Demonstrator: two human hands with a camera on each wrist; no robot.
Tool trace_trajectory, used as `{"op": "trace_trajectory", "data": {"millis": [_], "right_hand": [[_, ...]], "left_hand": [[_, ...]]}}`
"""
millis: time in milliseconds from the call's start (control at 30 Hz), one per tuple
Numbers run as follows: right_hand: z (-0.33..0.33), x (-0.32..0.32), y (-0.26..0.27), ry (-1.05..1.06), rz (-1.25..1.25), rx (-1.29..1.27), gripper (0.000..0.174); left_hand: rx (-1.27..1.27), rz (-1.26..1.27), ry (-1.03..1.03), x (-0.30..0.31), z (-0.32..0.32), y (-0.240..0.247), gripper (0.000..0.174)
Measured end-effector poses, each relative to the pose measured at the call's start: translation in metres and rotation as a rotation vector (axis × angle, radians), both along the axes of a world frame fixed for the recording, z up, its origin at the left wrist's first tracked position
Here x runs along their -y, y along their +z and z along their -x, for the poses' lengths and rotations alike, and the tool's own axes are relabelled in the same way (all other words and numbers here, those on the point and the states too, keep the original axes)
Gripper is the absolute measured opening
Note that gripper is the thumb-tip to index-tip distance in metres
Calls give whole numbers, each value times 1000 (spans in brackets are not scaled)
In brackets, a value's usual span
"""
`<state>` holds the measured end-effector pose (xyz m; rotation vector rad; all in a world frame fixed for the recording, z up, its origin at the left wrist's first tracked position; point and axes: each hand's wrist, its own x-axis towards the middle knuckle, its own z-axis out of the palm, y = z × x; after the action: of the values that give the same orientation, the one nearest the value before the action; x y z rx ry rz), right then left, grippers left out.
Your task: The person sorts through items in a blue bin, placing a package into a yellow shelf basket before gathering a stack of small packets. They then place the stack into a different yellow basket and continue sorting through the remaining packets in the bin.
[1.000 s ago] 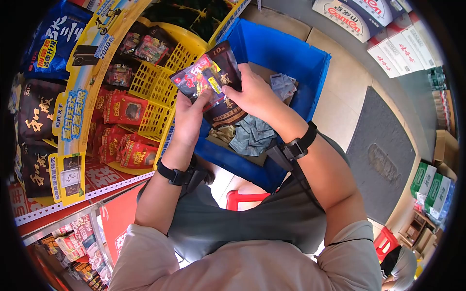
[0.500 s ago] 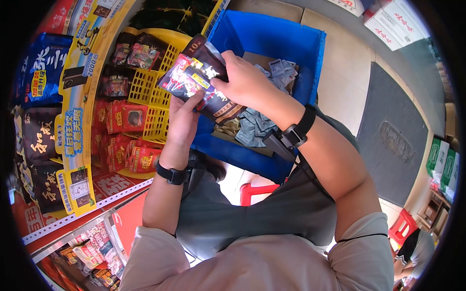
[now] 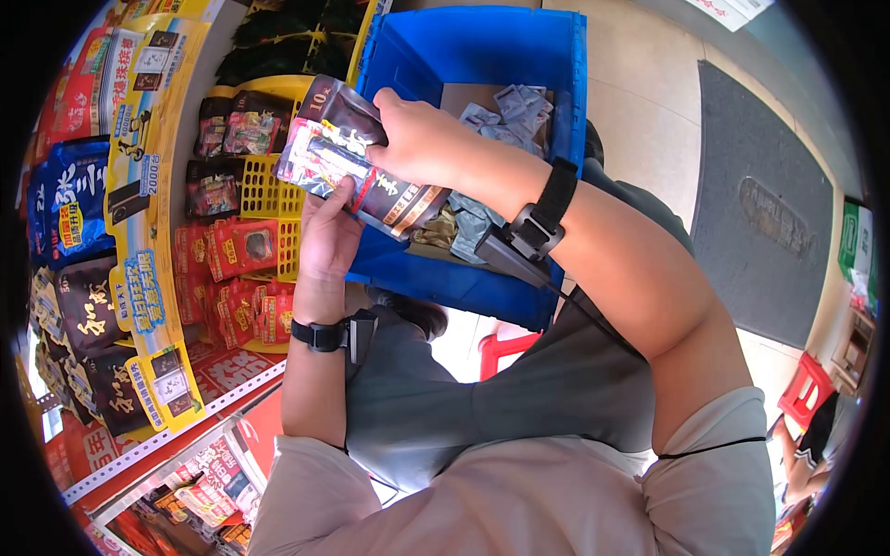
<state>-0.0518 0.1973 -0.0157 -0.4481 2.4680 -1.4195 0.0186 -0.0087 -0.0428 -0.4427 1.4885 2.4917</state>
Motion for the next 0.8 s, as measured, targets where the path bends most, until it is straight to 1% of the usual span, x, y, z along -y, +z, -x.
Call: {"op": "trace_trajectory", "data": {"millis": [167,267,367,467,567,600,633,700,767,800], "right_hand": [[3,-5,-4,9,-2,-46,43],[1,-7,-2,-43,49,-95,40],[3,-10,9,-77,50,-48,37],[4,-11,9,-28,30,-4,41],[-1,-4,-15,-162,17,-203,47],[-2,-5,-9,-179,10,-185,52],[-1,-7,-3,-167,24,-170,52],[-2,-10,5,-137,45,-132,53],[-3,-10,7,-96,34,-82,52],[-4,-11,9,-79,20,-55,52]], "left_hand": [[36,27,-61,1,3,-1,47],[43,25,-50,0,4,-1,47],[103,27,-43,-1,4,-2,43],[67,1,-123,-4,4,-6,39],[74,80,-96,10,8,-8,36],[48,93,-69,25,12,-8,38],[-22,111,6,39,18,-8,41],[-67,176,205,80,32,-1,40],[-106,291,407,139,50,-9,44],[-115,422,504,167,58,-11,47]]}}
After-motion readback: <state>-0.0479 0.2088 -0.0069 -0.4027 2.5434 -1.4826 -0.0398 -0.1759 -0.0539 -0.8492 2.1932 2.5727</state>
